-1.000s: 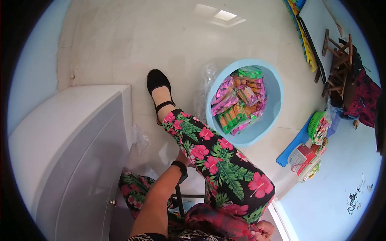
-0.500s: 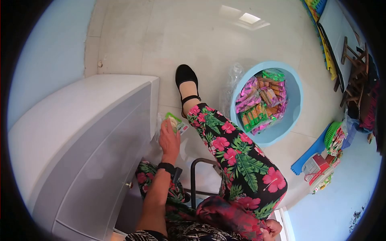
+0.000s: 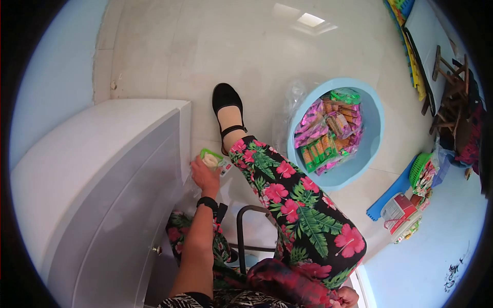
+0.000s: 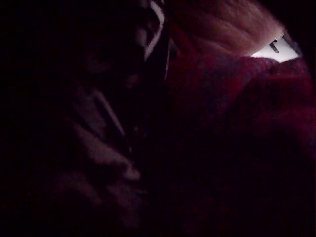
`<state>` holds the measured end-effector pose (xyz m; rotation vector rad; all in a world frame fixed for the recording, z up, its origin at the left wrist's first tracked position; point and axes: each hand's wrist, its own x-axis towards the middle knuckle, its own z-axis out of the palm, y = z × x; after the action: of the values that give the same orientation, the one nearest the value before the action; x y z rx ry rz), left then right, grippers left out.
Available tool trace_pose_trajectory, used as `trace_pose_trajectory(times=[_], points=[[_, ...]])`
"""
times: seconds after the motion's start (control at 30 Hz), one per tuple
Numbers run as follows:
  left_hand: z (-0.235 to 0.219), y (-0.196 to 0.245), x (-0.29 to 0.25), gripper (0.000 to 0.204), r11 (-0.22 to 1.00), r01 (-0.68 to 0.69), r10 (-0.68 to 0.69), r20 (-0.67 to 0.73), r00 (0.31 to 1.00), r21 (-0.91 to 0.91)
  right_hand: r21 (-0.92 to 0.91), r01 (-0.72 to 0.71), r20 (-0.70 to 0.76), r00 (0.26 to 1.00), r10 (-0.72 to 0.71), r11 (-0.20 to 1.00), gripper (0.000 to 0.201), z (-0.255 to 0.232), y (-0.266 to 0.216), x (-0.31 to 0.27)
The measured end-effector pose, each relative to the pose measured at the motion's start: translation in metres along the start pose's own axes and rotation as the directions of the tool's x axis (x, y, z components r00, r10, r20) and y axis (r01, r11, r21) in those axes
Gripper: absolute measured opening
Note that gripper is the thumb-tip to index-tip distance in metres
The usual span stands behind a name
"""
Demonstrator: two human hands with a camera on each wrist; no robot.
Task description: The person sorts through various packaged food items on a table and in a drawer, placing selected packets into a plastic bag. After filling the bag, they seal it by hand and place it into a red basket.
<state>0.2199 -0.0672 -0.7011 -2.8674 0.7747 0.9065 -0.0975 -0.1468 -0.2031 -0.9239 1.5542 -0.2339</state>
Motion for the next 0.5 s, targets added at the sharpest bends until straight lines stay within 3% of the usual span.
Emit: trace_pose_trajectory(times=[0.1, 0.2, 0.23, 0.33, 0.47, 0.5], points=[[0.01, -0.009, 0.005, 0.069, 0.996, -0.038, 0.029, -0.112, 0.993, -0.08, -0.045, 0.0, -0.029, 1.0, -0.001, 0.999, 0.017, -0.011, 0.016, -0.012], [0.009, -0.017, 0.005, 0.048, 0.944, 0.068, -0.065, 0.02, 0.998, -0.322, -0.192, 0.025, -0.068, 0.997, -0.039, 0.981, 0.016, -0.018, 0.039, -0.021], [0.008, -0.017, 0.001, 0.046, 0.933, 0.07, -0.075, 0.0, 0.997, -0.354, -0.255, 0.046, -0.081, 0.994, -0.068, 0.966, 0.016, -0.019, 0.043, -0.022], [0.009, -0.018, -0.02, 0.041, 0.878, 0.089, -0.137, -0.069, 0.988, -0.471, -0.132, -0.031, -0.006, 1.0, 0.03, 0.991, 0.014, 0.002, -0.01, 0.005], [0.0, 0.01, -0.058, 0.043, 0.765, 0.127, -0.23, -0.083, 0.97, -0.632, -0.088, 0.054, 0.013, 0.998, -0.053, 0.995, 0.011, 0.012, -0.018, 0.012], [-0.002, 0.02, -0.064, 0.043, 0.74, 0.135, -0.237, -0.068, 0.969, -0.659, -0.182, 0.118, 0.031, 0.993, -0.115, 0.976, 0.01, 0.007, -0.009, 0.013]])
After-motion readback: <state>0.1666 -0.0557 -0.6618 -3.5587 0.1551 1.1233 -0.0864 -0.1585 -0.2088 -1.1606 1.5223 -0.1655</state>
